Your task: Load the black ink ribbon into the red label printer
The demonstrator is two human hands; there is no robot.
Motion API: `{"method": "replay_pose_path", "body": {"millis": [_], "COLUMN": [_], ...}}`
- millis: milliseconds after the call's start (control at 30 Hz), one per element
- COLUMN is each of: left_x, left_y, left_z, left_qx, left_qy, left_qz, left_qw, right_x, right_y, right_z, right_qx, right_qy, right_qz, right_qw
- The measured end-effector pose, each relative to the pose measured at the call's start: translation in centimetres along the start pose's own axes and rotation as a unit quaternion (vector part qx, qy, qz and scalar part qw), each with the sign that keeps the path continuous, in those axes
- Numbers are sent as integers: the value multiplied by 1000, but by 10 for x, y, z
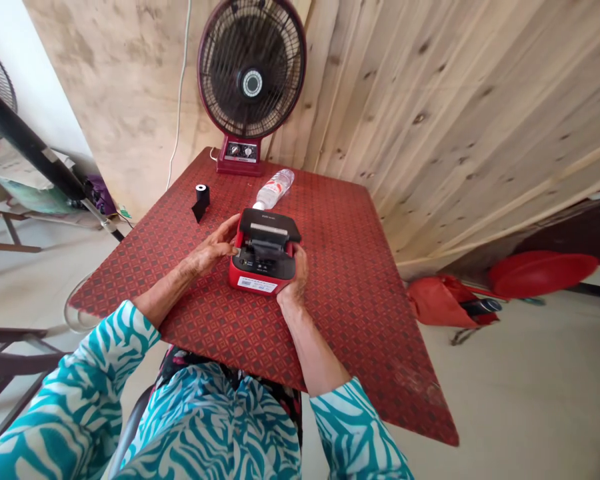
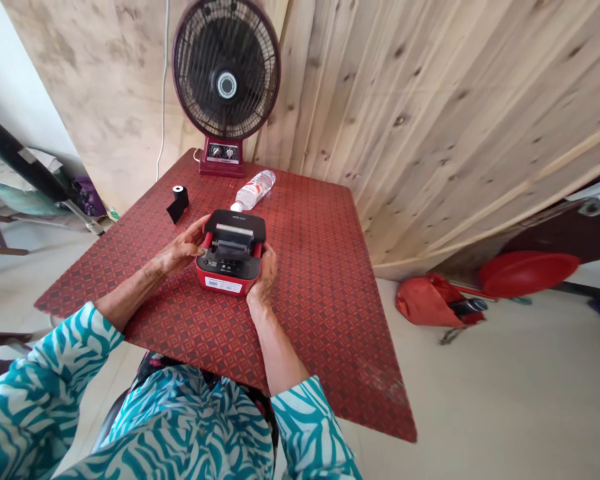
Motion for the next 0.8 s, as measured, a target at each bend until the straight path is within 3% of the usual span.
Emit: {"method": "replay_pose_path", "body": {"millis": [133, 500, 667, 733, 800], "left_x": [0, 8, 45, 66, 82], "left_y": [0, 6, 8, -3, -23], "left_z": [3, 9, 25, 27, 18], "left_qx": [5, 38, 91, 89, 43], "left_qy": [12, 28, 3, -14, -24], "left_qz": [-5, -33, -206, -297, -387], "left_qw": [1000, 998, 974, 951, 921], "right_x": [-7, 5, 5, 4, 3], "right_y": [5, 2, 0, 0, 0], "right_z": [4, -3, -5, -6, -6], "right_qx": [53, 42, 34, 34, 37], "right_qy": [1, 20, 30, 33, 32], "right_qz": [-1, -36, -47, -49, -52], "right_qw": [999, 998, 998, 998, 997]}}
Point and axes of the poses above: each hand's wrist, its own z-axis away from the middle knuckle, its own y-axis out of the back of the hand, x = y × z, the point moved 10 cm from there along -z, towards the middle knuckle, and after that the axes turned 9 degrees about -x, right-handed, at the moved point
